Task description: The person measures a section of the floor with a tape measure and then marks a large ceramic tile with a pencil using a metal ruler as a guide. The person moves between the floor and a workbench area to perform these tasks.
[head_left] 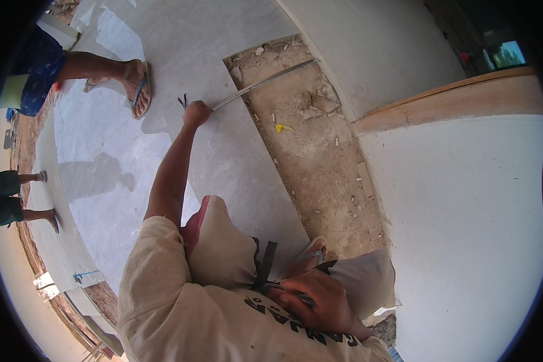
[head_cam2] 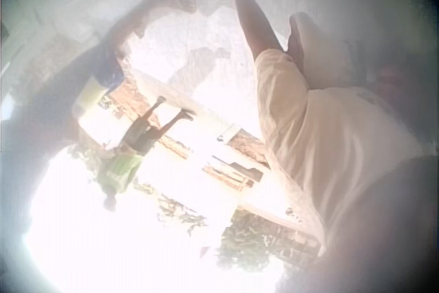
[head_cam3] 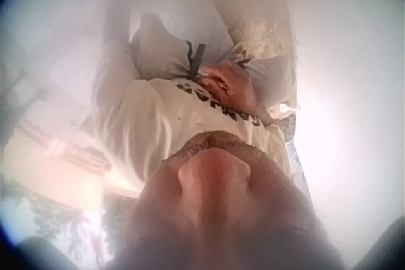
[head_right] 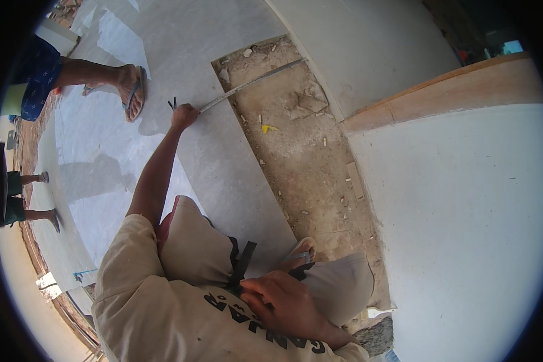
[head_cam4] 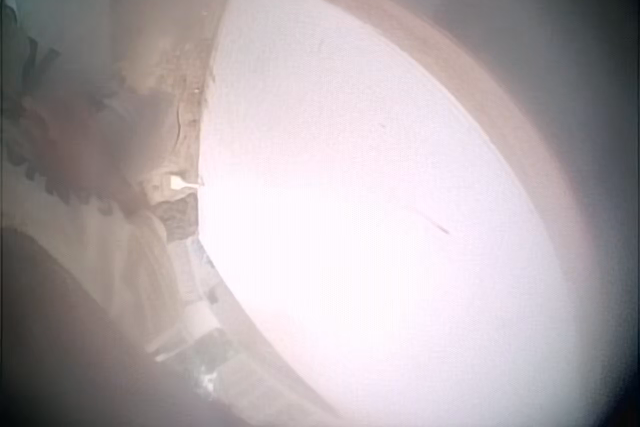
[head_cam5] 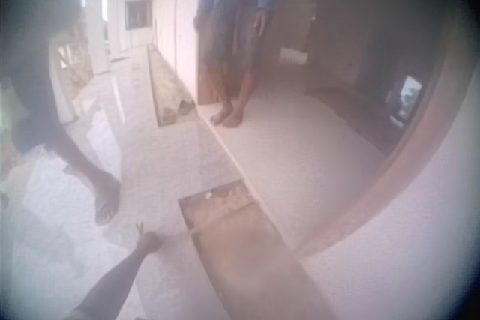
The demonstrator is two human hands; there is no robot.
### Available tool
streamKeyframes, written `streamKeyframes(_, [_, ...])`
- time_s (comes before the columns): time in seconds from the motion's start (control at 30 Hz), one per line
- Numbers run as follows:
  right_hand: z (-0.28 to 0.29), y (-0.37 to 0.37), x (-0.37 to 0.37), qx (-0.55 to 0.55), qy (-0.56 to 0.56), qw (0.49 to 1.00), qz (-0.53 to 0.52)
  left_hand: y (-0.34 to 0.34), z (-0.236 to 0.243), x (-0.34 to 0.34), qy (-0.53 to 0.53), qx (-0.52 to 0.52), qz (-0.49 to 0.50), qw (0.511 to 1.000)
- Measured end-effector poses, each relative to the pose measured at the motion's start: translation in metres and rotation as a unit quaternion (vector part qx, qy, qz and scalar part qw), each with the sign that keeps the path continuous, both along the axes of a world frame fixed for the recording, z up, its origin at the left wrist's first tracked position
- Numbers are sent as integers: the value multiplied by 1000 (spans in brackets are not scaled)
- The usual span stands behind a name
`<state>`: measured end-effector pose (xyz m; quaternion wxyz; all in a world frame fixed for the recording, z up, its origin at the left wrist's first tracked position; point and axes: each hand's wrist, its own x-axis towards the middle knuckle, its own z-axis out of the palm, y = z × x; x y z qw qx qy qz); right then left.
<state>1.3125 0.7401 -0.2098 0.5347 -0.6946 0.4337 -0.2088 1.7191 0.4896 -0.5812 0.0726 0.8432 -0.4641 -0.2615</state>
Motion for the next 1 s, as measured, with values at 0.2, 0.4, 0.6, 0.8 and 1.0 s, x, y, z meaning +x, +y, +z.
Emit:
streamKeyframes(0.2, [-1,0,1,-1,-5,1000,-3,-1,-3,2,-1,-11,5,1000])
streamKeyframes(0.4, [-2,-2,2,3,-2,1000,-3,-4,-6,5,0,-11,-3,1000])
streamKeyframes(0.6, [1,-3,4,12,12,1000,-1,-14,-12,12,-37,16,-66,997])
streamKeyframes(0.8, [1,-4,8,29,21,999,-8,-17,-9,7,-28,22,-58,998])
streamKeyframes(1.0, [1,-2,8,32,19,999,-12,-19,-11,16,-39,27,-74,996])
